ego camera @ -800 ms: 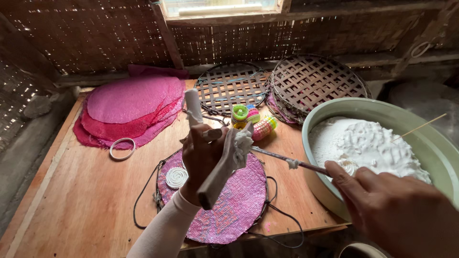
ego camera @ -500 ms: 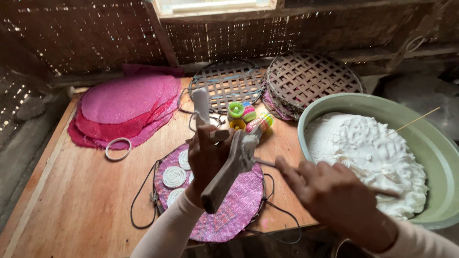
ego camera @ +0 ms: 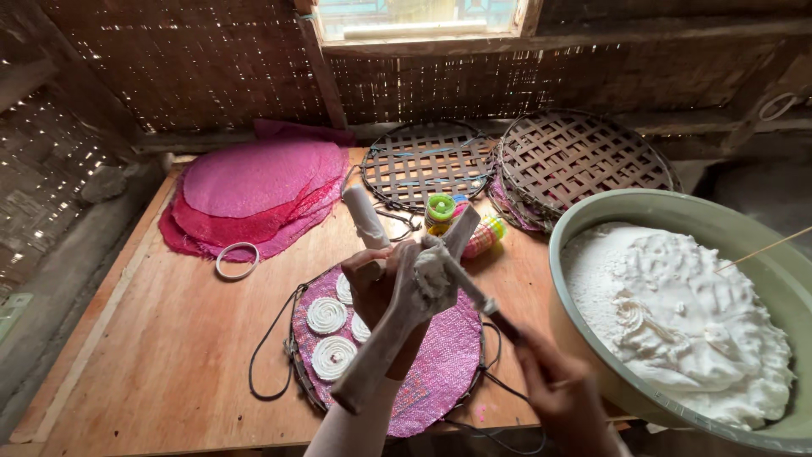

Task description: The person uses a wooden applicator to scoop white paste from a bowl and applies it in spiral patterns onto a pink circular mat. After completing several spirals, the person places small yellow and orange plastic cups on top of the paste designs.

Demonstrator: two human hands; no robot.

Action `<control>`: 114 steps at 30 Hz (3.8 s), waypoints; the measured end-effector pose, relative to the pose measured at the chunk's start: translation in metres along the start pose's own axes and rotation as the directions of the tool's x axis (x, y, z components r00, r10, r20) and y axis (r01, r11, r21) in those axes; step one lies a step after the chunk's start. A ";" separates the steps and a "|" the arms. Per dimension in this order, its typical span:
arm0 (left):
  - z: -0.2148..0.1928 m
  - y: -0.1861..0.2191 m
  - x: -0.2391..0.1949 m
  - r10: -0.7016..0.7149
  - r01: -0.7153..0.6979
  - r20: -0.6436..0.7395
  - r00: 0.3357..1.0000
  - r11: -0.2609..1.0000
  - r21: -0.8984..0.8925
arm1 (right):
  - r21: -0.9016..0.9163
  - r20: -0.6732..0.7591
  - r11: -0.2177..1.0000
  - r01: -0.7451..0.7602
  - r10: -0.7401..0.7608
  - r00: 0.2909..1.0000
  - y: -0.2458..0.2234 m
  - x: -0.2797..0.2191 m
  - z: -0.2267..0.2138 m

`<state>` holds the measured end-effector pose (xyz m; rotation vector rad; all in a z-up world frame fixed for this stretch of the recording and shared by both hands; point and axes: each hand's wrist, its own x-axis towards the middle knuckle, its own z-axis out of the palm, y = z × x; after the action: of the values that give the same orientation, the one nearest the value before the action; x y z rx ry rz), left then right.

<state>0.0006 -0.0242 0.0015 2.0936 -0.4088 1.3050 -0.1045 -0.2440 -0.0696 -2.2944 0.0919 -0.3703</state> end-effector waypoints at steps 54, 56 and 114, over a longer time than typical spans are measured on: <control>-0.096 -0.034 -0.121 -0.431 0.565 0.663 0.613 0.825 0.014 | 0.430 0.606 0.883 0.190 -0.438 0.664 -0.039 0.064 0.068; -0.083 -0.031 -0.132 -0.444 0.492 0.721 0.533 0.855 0.163 | 0.345 0.568 0.888 0.303 -0.455 0.686 -0.030 0.058 0.078; -0.122 -0.106 -0.075 -0.104 0.517 0.520 0.848 0.377 -0.768 | 0.223 0.962 0.793 -0.566 -0.272 -0.001 -0.056 0.083 0.009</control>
<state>-0.0591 0.1309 -0.0634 1.3257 -0.6449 0.2214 -0.0251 -0.2147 -0.0150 -1.3113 -0.4544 1.3473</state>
